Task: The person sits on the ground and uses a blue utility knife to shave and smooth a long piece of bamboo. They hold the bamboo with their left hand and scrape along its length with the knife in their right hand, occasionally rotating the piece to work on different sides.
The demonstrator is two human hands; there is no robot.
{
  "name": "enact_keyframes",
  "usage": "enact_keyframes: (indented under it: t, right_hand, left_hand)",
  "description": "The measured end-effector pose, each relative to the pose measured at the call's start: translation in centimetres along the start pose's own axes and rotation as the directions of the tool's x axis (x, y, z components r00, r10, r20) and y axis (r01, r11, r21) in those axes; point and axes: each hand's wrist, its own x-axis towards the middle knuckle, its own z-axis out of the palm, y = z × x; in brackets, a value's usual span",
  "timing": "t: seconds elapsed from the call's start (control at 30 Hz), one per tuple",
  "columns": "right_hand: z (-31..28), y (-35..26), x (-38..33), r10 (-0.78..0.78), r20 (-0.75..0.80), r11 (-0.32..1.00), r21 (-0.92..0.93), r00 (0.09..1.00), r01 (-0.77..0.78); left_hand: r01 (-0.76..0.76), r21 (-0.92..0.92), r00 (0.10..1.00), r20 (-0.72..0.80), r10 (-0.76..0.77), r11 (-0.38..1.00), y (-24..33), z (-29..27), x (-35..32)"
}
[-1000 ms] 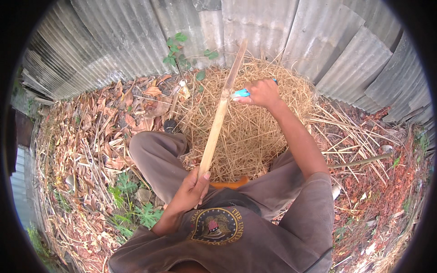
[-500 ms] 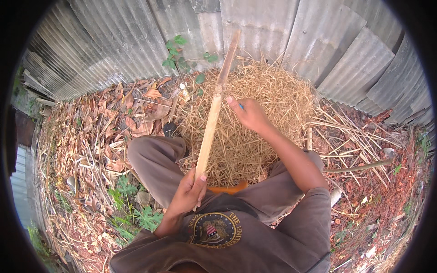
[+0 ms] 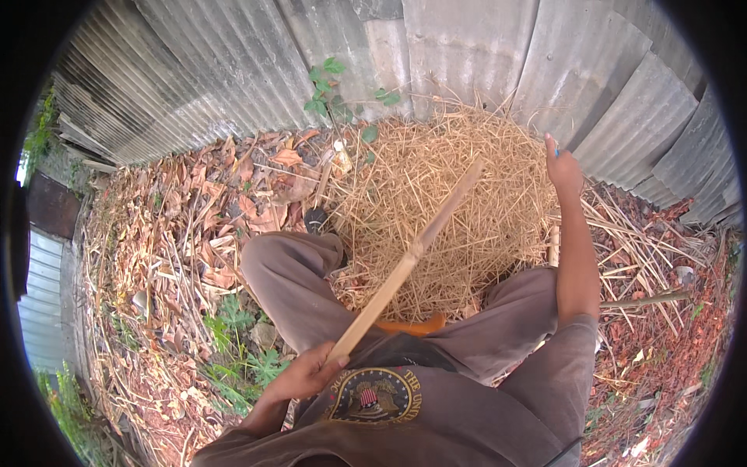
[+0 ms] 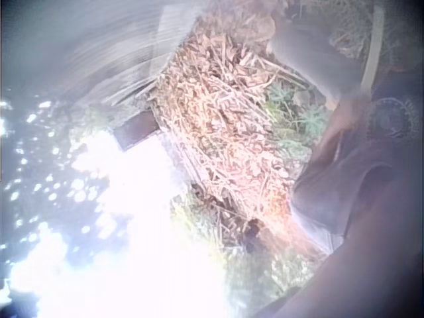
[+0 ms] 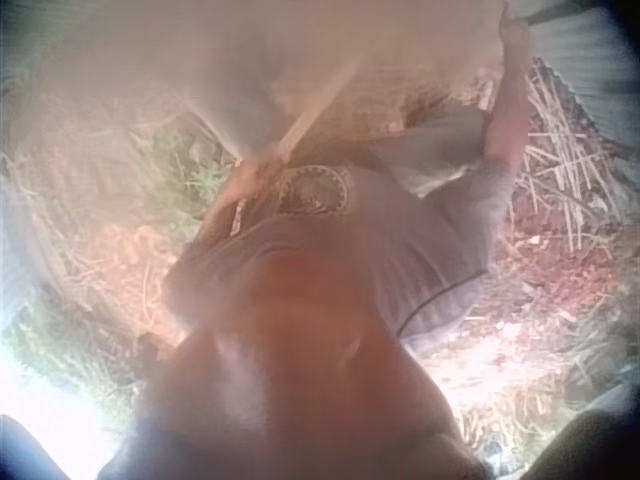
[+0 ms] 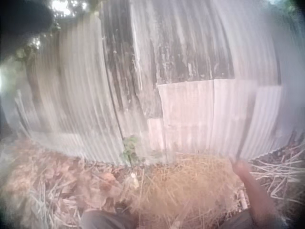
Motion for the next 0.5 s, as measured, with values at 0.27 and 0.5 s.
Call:
enact_keyframes:
  t: [0.27,0.5]
  right_hand:
    - [-6.9,-9.7,-9.5,-0.411,0.056,0.836,0.421,0.91,0.352]
    - [-6.4,-13.7,-19.3,-0.866,0.063,0.483,0.368,0.497,0.794]
  left_hand:
    - [-0.152,-0.298,0.963,-0.258,0.074,0.942,3.4,1.2,7.9]
    - [-0.222,-0.332,0.948,-0.293,0.123,0.917,5.4,2.9,9.6]
